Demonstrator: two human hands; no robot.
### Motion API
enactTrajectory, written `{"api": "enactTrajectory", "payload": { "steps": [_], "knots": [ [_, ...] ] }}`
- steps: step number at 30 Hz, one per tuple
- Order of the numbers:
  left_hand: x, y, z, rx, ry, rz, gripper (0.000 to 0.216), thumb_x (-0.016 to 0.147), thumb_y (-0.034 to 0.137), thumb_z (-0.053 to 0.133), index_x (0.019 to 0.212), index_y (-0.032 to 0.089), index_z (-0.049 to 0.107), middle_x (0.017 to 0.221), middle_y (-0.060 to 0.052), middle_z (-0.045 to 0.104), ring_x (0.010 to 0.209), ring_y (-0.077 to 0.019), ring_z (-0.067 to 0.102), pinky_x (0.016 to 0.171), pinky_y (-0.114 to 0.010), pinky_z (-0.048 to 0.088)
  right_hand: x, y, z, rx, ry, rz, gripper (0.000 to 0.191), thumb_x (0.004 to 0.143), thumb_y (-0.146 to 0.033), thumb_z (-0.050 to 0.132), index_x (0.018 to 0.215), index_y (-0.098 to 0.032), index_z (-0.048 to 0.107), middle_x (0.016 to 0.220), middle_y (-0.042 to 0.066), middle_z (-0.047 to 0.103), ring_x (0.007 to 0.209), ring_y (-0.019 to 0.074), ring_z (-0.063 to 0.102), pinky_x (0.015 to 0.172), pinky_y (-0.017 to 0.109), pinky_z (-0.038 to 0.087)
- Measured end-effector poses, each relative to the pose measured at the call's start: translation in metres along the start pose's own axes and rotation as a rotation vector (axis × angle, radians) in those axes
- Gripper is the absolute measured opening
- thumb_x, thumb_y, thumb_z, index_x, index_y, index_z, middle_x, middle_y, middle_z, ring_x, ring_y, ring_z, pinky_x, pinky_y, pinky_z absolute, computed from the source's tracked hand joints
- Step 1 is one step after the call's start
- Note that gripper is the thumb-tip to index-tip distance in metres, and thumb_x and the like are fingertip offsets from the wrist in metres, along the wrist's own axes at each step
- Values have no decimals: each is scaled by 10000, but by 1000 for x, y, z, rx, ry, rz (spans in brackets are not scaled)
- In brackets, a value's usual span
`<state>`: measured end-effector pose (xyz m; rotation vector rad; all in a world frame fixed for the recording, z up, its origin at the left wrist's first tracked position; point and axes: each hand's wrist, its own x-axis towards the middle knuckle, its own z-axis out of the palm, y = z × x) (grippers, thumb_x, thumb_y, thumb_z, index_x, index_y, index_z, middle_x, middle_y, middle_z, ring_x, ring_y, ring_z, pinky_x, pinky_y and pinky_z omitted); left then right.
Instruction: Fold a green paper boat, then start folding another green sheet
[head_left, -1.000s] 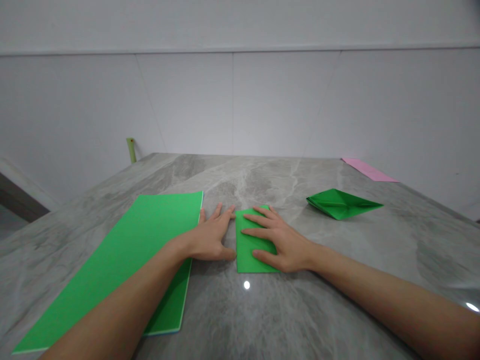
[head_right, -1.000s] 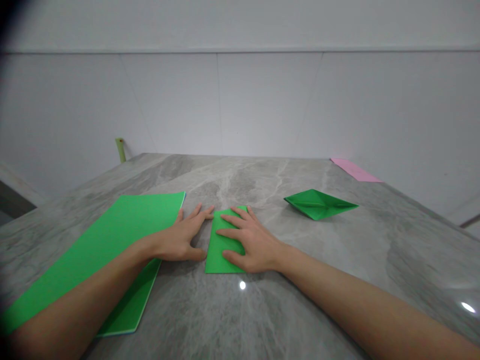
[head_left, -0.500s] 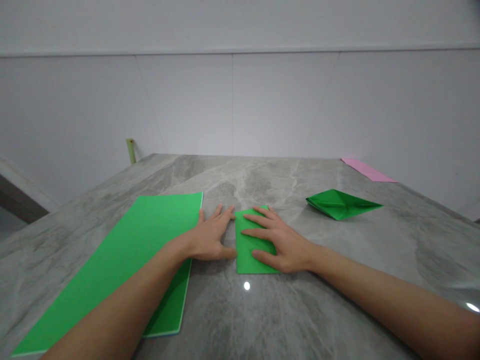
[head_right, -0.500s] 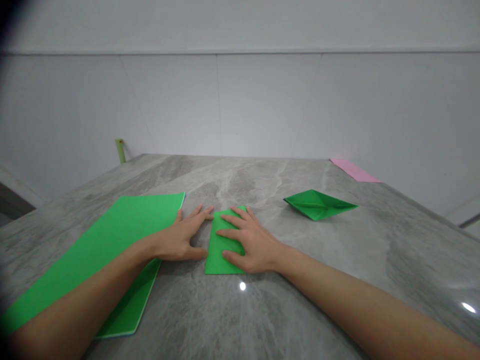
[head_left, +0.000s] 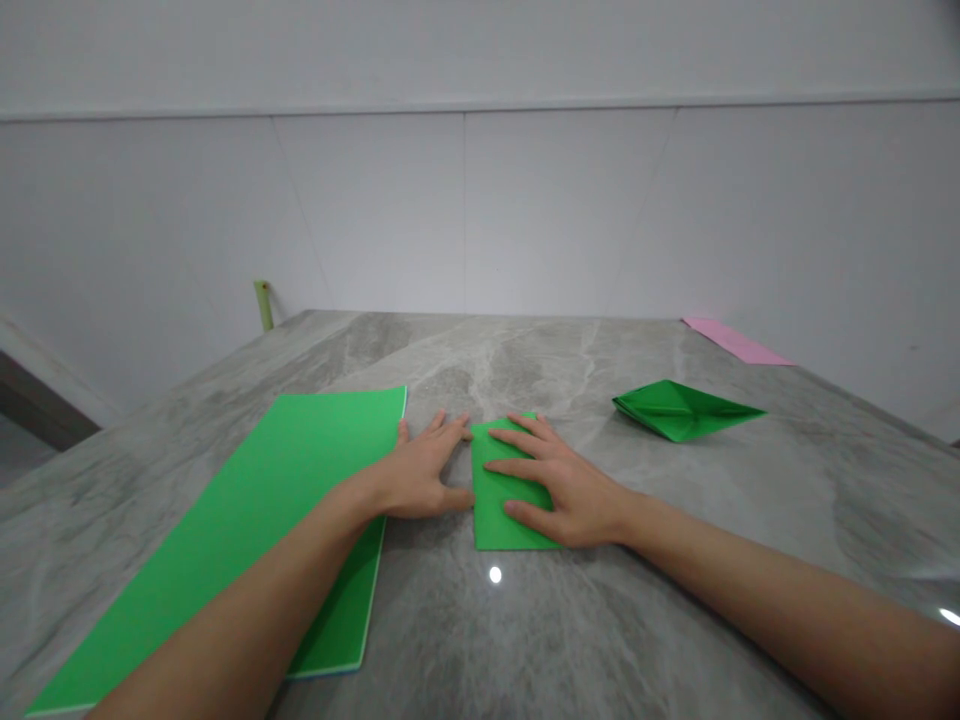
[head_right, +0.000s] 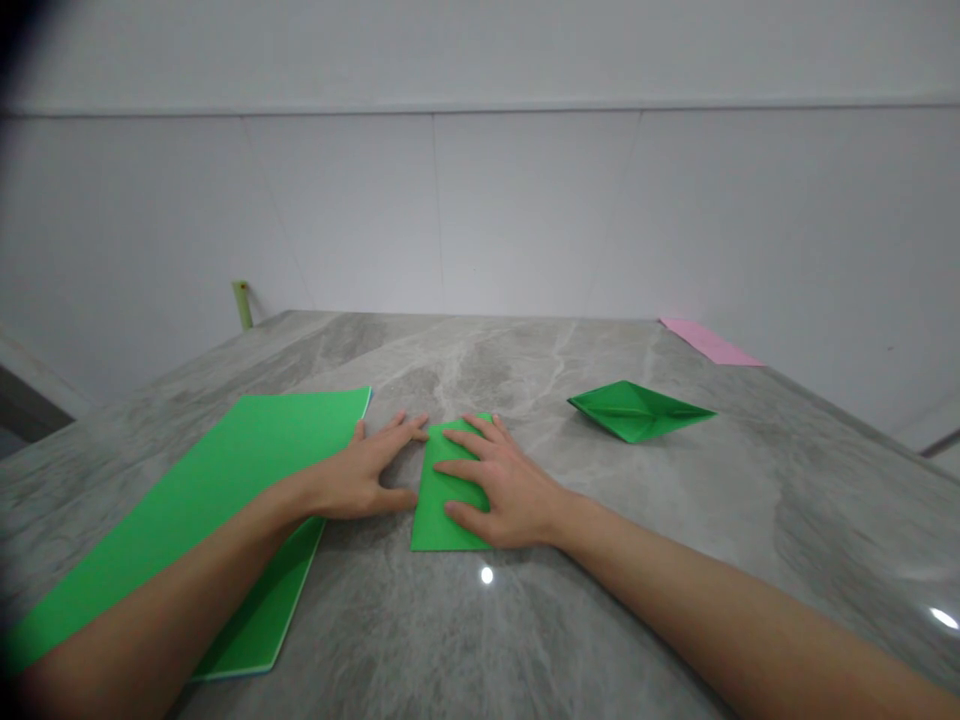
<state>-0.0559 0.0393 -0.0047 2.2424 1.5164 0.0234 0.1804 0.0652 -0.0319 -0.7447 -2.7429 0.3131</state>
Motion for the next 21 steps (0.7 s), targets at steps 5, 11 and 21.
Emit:
{"api": "enactTrajectory", "payload": {
  "steps": [5,11,21],
  "knots": [
    [0,2,0,3,1,0,898,740,431,623,1505,187,221,1622,-111,101,1489,-334,15,1095,-710,-31,0,0,0,9,9,-6,485,838,-393,630,1289,-216,628,1476,142,451,1431,397,244,1113,680,162],
    [0,0,0,-10,5,2,874,739,450,624,1488,180,263,1622,-111,114,1488,-340,20,1099,-708,-25,1,1,2,15,3,-12,484,828,-363,641,1286,-205,631,1481,150,440,1431,394,245,1119,671,167],
    [0,1,0,-7,12,-9,904,728,447,632,1494,181,233,1619,-134,133,1488,-344,37,1104,-701,-29,0,1,2,-2,13,-13,465,851,-388,614,1281,-211,634,1468,150,455,1428,388,251,1116,674,172]
  ]
}}
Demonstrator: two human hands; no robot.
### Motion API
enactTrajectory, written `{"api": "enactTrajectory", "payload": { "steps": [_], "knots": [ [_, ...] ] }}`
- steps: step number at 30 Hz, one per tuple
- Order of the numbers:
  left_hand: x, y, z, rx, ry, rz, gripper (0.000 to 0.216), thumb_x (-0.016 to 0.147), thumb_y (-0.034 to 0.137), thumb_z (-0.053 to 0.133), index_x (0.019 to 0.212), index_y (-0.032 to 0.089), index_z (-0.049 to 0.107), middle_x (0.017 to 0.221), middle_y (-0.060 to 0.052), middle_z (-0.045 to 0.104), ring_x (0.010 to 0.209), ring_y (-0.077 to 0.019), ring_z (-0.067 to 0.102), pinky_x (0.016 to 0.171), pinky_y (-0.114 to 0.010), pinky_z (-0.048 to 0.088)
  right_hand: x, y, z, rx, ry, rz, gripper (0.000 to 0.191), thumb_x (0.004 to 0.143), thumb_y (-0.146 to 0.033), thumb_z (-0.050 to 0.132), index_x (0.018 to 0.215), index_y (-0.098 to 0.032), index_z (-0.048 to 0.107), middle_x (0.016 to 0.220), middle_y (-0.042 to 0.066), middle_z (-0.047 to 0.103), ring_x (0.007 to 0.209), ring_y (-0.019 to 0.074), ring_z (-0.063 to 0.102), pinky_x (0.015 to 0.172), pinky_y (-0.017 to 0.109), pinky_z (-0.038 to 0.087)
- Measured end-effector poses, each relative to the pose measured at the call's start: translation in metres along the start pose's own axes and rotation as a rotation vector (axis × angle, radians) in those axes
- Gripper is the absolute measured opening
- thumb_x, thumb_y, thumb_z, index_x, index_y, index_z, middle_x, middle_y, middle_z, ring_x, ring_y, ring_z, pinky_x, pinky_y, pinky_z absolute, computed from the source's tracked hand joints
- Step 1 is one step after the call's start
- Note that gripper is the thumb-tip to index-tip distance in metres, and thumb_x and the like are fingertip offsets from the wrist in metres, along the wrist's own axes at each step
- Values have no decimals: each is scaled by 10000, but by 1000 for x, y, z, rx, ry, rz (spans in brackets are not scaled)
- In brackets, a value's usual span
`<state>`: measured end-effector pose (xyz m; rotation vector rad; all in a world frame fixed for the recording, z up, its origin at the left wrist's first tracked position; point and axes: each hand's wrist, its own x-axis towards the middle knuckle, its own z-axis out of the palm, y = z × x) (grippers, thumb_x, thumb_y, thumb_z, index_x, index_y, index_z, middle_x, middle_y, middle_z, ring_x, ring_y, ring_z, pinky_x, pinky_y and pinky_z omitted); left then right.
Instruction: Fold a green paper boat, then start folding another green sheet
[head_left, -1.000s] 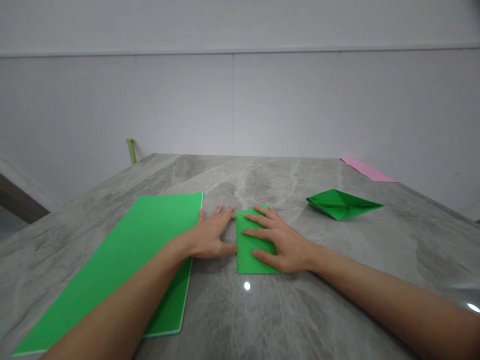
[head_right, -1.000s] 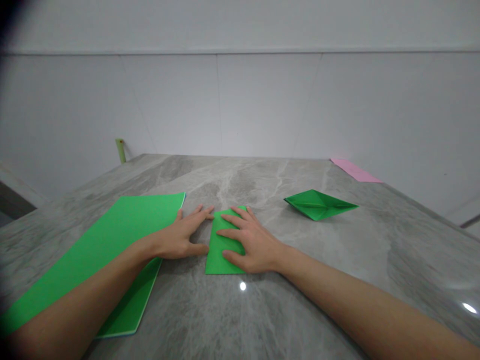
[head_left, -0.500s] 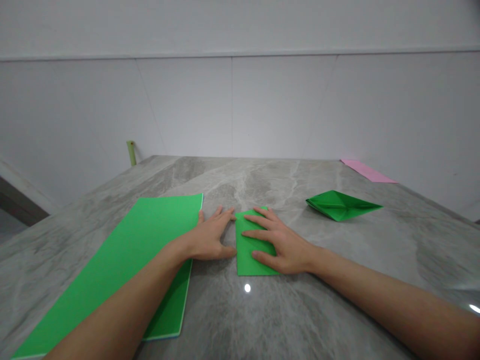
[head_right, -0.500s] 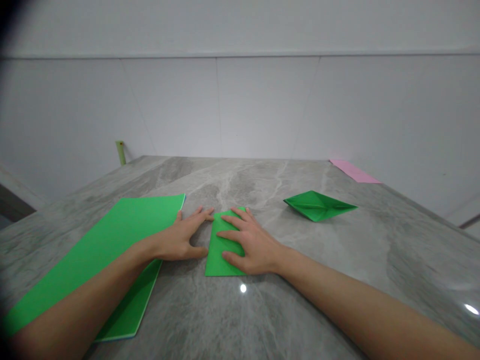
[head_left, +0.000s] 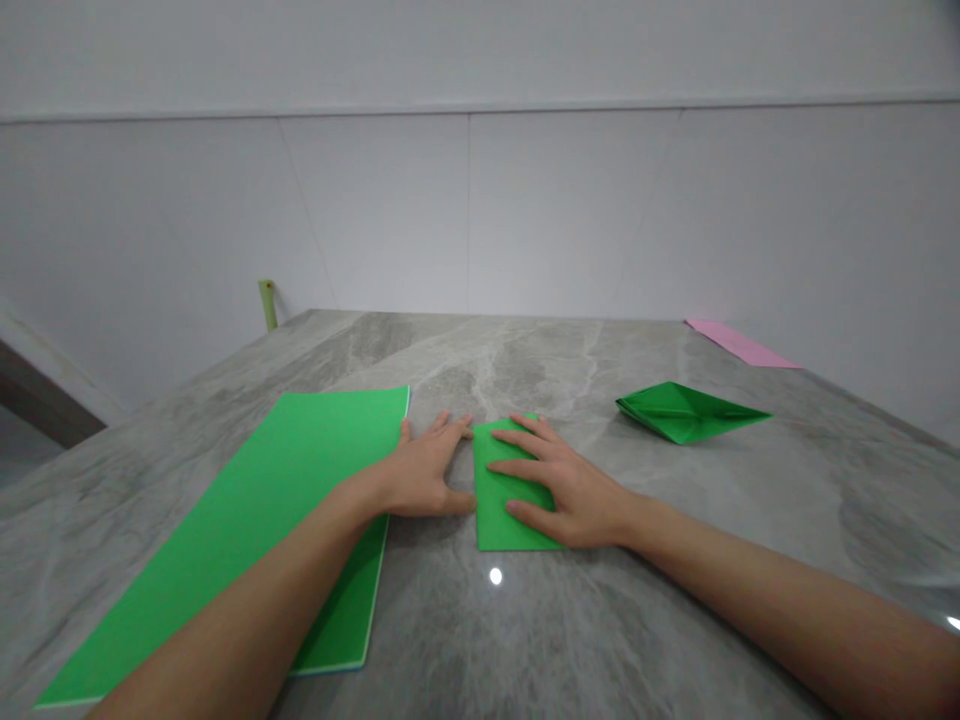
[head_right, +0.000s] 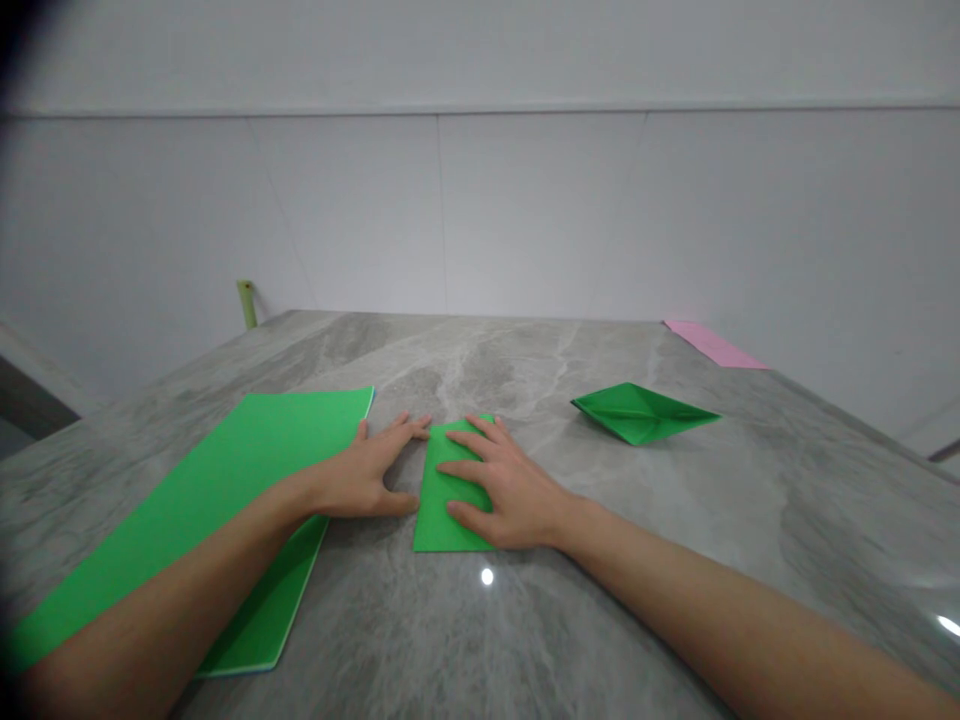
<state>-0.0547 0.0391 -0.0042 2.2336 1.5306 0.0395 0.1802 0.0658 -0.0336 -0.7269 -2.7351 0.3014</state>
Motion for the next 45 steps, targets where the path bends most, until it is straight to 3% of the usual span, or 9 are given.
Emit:
{"api": "enactTrajectory", "payload": {
  "steps": [18,45],
  "knots": [
    [-1,-1,0,51,2,-6,928,736,500,620,1504,176,214,1617,-146,126,1481,-359,71,1124,-682,36,-1,0,1,37,37,-12,441,851,-383,625,1255,-207,649,1432,150,485,1424,382,263,1123,663,180],
    [0,-3,0,65,-1,9,937,742,516,611,1507,162,200,1617,-163,94,1482,-358,64,1116,-691,23,-1,2,2,26,49,-32,439,854,-391,618,1246,-196,653,1425,156,494,1415,379,285,1123,652,198]
  ]
}}
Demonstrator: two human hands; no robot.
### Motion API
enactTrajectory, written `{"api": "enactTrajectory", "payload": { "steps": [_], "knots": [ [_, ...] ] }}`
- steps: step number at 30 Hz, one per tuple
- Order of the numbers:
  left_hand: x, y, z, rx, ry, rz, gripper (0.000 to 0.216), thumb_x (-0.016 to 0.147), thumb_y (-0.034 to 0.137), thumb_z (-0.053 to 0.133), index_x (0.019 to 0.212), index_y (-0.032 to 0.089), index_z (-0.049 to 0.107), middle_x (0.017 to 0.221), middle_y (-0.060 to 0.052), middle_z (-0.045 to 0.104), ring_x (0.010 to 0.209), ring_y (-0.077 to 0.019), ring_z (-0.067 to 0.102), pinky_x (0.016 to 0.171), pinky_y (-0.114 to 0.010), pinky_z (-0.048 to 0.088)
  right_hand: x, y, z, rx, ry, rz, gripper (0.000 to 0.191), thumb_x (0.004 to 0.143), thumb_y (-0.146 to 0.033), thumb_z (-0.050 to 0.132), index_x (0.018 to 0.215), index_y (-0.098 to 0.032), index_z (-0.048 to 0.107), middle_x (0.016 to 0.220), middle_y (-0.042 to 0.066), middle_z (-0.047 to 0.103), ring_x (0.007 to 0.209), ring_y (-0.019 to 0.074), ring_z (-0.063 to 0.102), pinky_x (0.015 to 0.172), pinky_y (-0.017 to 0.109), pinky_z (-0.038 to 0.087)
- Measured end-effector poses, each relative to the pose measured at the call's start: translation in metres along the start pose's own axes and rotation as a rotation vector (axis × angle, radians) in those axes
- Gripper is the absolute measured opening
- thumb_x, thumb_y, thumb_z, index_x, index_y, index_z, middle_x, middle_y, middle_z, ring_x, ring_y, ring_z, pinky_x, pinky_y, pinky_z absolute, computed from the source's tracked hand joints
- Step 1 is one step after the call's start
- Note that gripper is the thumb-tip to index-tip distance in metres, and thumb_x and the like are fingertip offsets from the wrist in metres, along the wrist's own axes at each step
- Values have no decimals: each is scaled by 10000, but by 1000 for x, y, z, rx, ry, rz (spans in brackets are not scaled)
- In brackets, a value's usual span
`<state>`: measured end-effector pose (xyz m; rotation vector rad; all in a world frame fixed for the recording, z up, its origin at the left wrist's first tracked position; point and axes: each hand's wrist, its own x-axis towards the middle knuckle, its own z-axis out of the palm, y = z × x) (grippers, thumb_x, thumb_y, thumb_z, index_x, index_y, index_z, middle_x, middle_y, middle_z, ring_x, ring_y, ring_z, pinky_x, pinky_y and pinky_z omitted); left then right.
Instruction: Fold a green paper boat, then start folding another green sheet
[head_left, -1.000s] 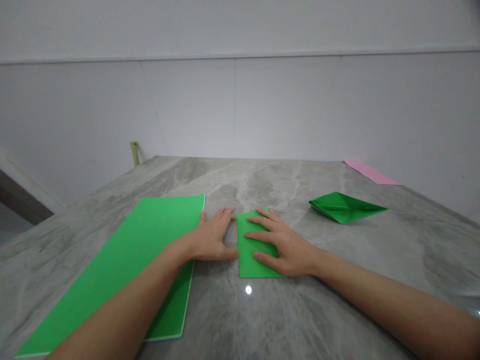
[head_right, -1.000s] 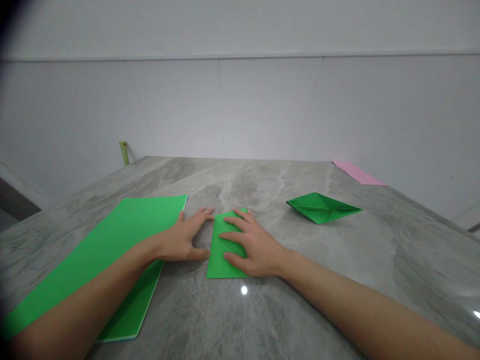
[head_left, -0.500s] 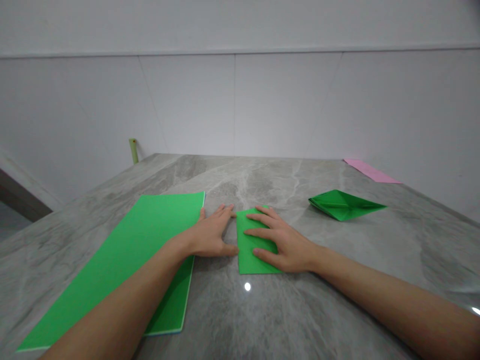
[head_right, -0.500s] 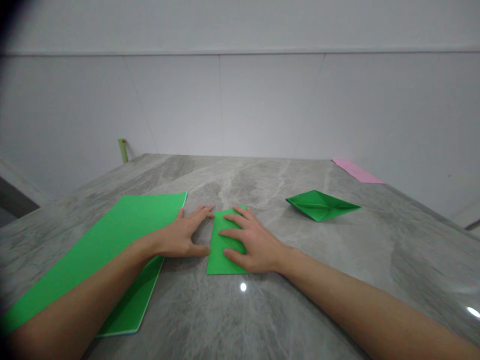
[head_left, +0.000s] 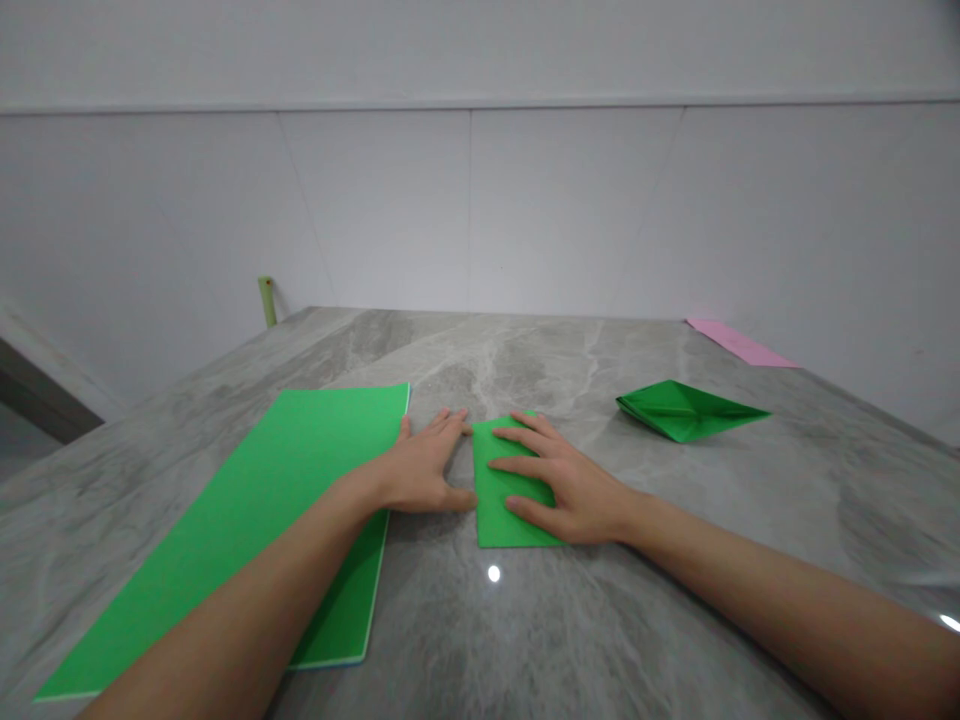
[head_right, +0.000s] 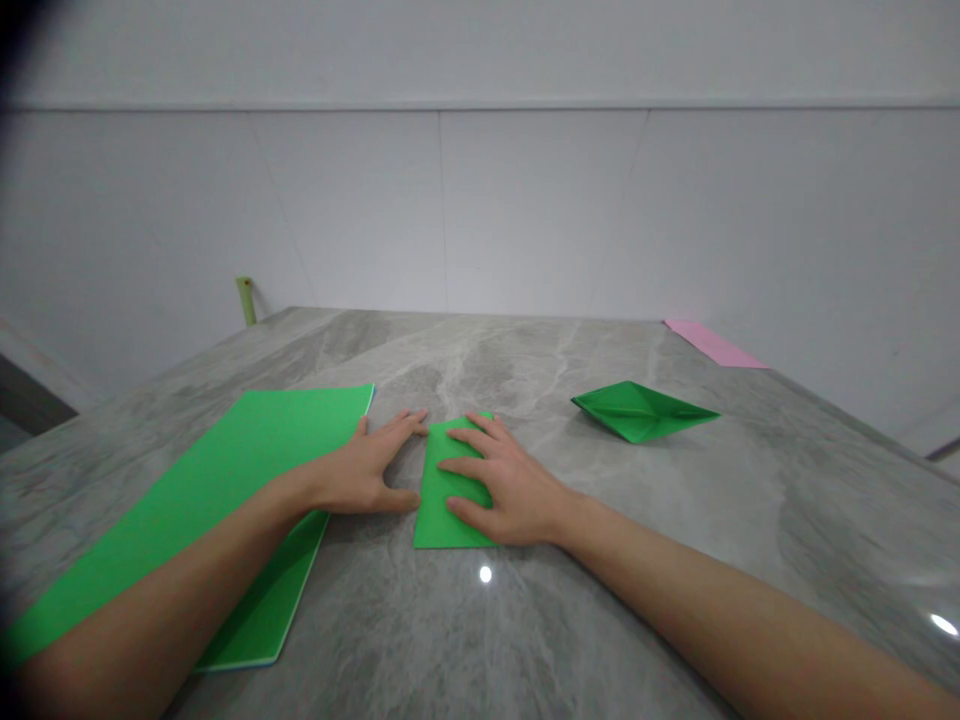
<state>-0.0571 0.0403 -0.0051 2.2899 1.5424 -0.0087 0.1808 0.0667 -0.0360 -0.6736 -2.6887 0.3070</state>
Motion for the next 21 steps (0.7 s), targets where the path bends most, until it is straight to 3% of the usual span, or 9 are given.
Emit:
{"api": "enactTrajectory", "payload": {
  "steps": [21],
  "knots": [
    [0,0,1,-17,-1,-18,898,737,492,611,1477,163,224,1617,-173,91,1489,-329,68,1116,-685,7,1,-1,-1,-26,-16,7,439,862,-392,607,1253,-197,651,1427,152,492,1415,385,285,1119,660,212]
  ]
}}
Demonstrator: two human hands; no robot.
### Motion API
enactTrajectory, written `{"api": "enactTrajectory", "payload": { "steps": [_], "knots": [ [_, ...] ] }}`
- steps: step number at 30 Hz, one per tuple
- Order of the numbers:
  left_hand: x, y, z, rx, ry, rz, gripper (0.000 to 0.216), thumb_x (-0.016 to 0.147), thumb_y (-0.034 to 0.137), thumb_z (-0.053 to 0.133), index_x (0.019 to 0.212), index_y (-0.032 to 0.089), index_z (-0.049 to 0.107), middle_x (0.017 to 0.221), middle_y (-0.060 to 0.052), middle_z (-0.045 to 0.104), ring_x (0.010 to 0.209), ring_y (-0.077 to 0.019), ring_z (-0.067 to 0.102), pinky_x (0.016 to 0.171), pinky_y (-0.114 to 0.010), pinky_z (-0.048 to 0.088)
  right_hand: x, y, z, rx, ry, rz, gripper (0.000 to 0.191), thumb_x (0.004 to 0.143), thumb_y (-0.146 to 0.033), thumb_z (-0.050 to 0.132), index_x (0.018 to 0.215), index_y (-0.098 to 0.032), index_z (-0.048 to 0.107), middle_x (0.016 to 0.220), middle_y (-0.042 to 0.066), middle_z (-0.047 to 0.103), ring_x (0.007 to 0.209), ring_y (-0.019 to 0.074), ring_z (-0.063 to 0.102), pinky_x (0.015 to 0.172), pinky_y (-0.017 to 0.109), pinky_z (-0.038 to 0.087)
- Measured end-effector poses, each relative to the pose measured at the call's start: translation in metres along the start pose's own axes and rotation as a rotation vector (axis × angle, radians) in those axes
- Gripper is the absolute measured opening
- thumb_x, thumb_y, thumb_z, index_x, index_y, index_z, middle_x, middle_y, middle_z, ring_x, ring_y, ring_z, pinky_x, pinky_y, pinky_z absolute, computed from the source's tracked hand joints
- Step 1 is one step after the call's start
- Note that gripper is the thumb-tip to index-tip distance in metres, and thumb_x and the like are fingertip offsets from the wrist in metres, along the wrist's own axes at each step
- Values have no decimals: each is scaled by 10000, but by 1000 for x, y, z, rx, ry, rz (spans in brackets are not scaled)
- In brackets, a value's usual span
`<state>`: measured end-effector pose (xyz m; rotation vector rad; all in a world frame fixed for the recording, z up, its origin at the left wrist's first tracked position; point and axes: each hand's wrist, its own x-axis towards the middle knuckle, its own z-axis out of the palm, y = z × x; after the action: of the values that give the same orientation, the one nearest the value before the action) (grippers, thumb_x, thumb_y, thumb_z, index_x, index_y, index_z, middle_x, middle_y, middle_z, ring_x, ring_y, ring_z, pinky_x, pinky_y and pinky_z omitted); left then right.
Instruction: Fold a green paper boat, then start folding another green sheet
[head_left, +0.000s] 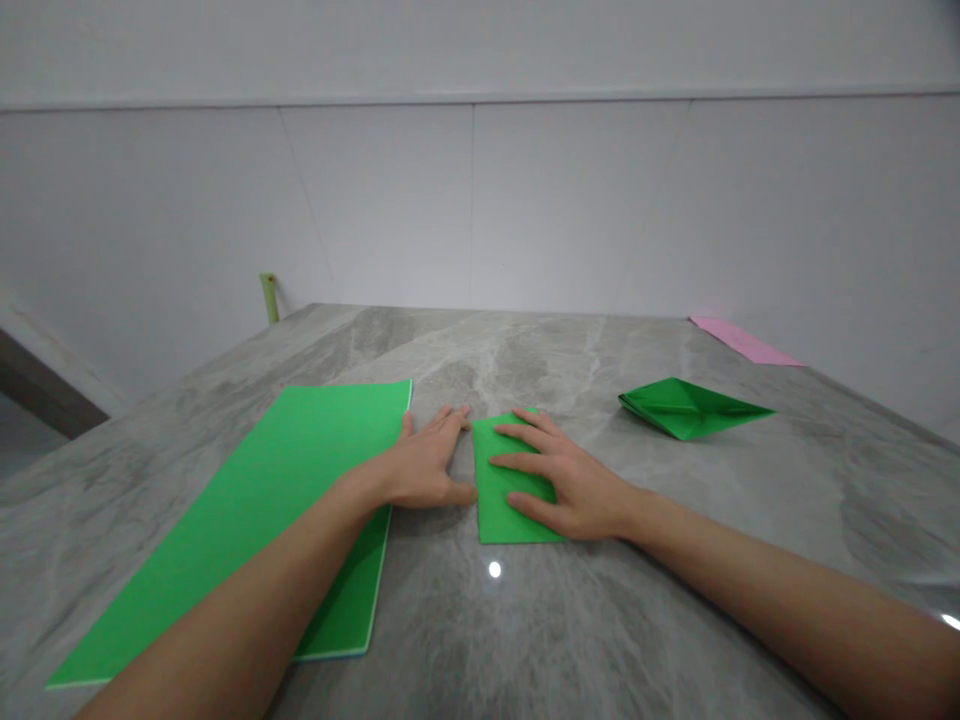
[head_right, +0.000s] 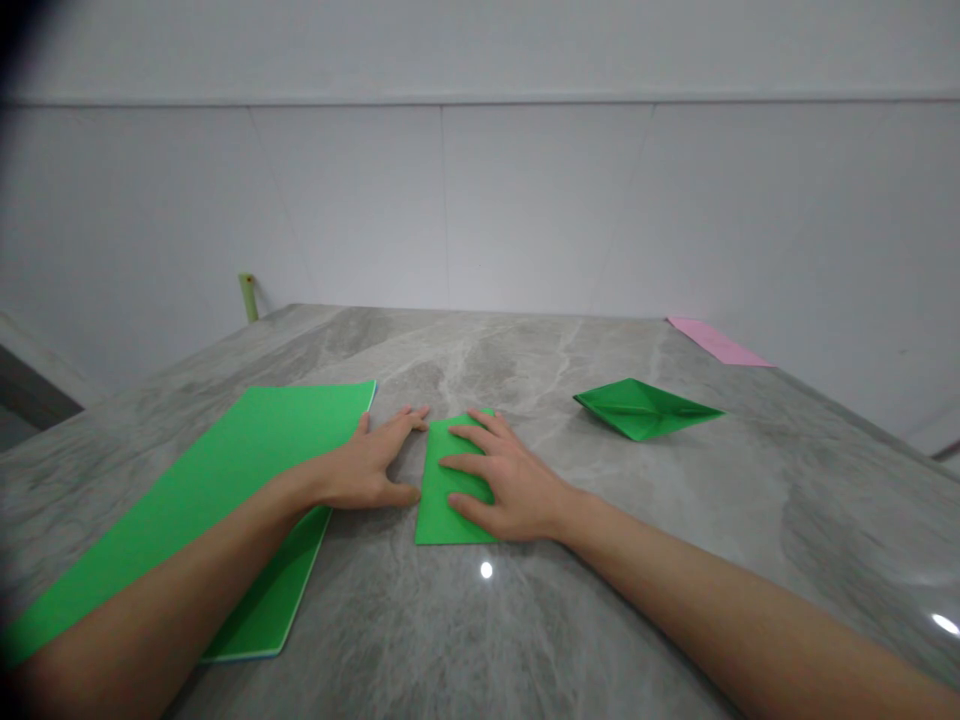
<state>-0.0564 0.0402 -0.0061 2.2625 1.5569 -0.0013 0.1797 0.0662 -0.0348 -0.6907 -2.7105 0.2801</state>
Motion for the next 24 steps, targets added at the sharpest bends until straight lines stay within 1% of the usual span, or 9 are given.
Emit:
{"api": "enactTrajectory", "payload": {
  "steps": [9,14,19,24],
  "knots": [
    [1,-1,1,4,7,9,912,738,486,607,1491,158,209,1616,-167,116,1484,-352,72,1119,-690,20,1,0,0,1,1,5,447,861,-391,608,1256,-187,651,1433,161,483,1417,387,278,1121,649,216],
    [0,0,1,14,0,-5,944,741,476,608,1508,143,171,1616,-160,119,1486,-340,75,1122,-685,13,1,-1,0,-8,-14,7,452,859,-397,606,1259,-192,651,1440,165,472,1418,391,274,1119,652,213],
    [0,0,0,19,5,0,910,741,488,600,1494,150,216,1618,-153,114,1486,-341,83,1112,-699,25,1,-2,-1,-6,-18,13,452,864,-401,599,1261,-190,651,1444,163,469,1423,383,268,1126,634,222],
    [0,0,0,16,7,6,932,736,484,604,1502,144,196,1615,-163,119,1486,-340,85,1109,-701,21,1,-2,-1,-5,-18,16,458,864,-403,598,1262,-183,652,1441,174,472,1420,388,274,1128,631,217]
  ]
}}
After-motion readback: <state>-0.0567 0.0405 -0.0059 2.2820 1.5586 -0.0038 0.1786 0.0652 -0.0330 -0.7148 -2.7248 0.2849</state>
